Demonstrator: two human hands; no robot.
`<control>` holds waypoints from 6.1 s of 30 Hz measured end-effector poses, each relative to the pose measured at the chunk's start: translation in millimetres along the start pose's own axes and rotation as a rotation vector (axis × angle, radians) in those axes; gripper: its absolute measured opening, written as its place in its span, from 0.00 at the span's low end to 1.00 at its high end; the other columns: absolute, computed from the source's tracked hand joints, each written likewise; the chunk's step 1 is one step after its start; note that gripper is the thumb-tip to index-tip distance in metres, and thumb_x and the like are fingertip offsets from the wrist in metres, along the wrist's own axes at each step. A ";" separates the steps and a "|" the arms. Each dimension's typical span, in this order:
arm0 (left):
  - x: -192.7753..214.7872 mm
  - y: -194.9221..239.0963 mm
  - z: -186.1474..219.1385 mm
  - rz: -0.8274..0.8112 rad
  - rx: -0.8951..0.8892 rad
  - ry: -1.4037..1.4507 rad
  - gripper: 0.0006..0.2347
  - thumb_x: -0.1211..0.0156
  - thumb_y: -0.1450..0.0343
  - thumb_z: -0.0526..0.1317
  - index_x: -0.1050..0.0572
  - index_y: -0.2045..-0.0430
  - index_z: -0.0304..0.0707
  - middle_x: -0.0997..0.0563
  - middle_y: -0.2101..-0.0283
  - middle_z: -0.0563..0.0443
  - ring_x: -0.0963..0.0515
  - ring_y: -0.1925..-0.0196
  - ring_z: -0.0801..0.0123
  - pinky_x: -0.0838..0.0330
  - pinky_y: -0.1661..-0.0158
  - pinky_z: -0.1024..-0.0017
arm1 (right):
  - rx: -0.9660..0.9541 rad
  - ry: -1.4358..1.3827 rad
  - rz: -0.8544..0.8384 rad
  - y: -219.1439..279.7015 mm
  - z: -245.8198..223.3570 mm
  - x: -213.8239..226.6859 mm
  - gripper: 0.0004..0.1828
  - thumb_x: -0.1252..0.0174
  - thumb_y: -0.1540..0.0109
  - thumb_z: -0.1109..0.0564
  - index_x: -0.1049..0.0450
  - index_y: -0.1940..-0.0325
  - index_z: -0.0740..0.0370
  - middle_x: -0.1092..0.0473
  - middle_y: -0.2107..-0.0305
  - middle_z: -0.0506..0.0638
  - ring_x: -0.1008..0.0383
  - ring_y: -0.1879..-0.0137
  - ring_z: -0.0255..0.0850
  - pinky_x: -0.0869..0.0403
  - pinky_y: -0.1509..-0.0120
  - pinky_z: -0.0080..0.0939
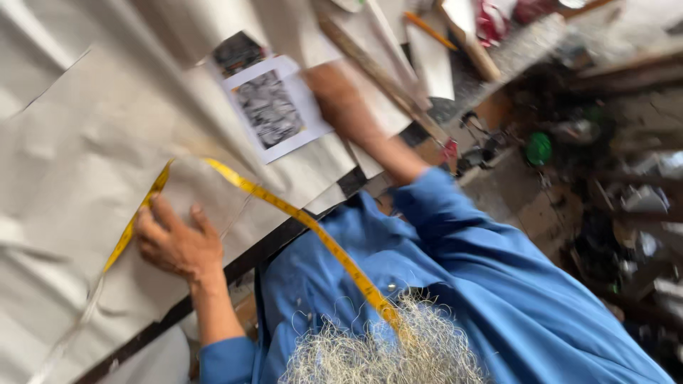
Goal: The person cuts a large piece of off-white fabric using shears, following pre-drawn lines. They then use a pencil to mark additional lines and a measuring tape to measure and mark the fabric for further cutting.
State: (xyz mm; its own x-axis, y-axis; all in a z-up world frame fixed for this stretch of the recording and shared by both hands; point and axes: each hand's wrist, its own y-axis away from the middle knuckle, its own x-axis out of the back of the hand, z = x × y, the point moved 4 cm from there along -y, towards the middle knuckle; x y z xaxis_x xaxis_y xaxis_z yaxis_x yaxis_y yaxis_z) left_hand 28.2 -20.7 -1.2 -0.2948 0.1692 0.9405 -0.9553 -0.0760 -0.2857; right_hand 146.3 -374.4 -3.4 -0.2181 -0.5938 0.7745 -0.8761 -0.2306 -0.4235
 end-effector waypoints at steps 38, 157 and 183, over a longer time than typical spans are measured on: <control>-23.0 4.5 -2.7 -0.137 0.366 0.020 0.26 0.45 0.24 0.57 0.36 0.30 0.58 0.40 0.32 0.47 0.46 0.26 0.53 0.50 0.32 0.45 | 0.421 -0.642 -0.680 -112.5 -188.7 -159.7 0.09 0.31 0.36 0.57 0.18 0.56 0.66 0.20 0.62 0.56 0.17 0.61 0.43 0.18 0.58 0.38; 34.5 154.6 -70.1 0.086 0.044 0.227 0.22 0.41 0.25 0.44 0.28 0.37 0.29 0.29 0.36 0.40 0.33 0.30 0.51 0.39 0.30 0.55 | 0.166 -0.272 -0.512 8.5 -153.8 -66.3 0.07 0.28 0.32 0.58 0.18 0.59 0.63 0.26 0.70 0.51 0.24 0.64 0.40 0.28 0.60 0.39; 30.8 148.8 -61.5 -0.086 0.045 -0.046 0.25 0.47 0.19 0.55 0.29 0.31 0.38 0.29 0.36 0.44 0.33 0.31 0.50 0.35 0.35 0.49 | 0.006 -0.313 -0.302 9.1 -112.4 -43.3 0.10 0.29 0.38 0.58 0.22 0.63 0.66 0.24 0.73 0.53 0.21 0.68 0.40 0.25 0.63 0.38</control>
State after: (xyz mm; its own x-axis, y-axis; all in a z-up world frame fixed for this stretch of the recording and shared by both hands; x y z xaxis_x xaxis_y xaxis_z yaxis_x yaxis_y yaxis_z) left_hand -124.5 33.7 -26.1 -0.2092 0.1318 0.9690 -0.9748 -0.1073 -0.1958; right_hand 99.5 -264.2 12.0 0.1894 -0.7039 0.6845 -0.8777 -0.4339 -0.2034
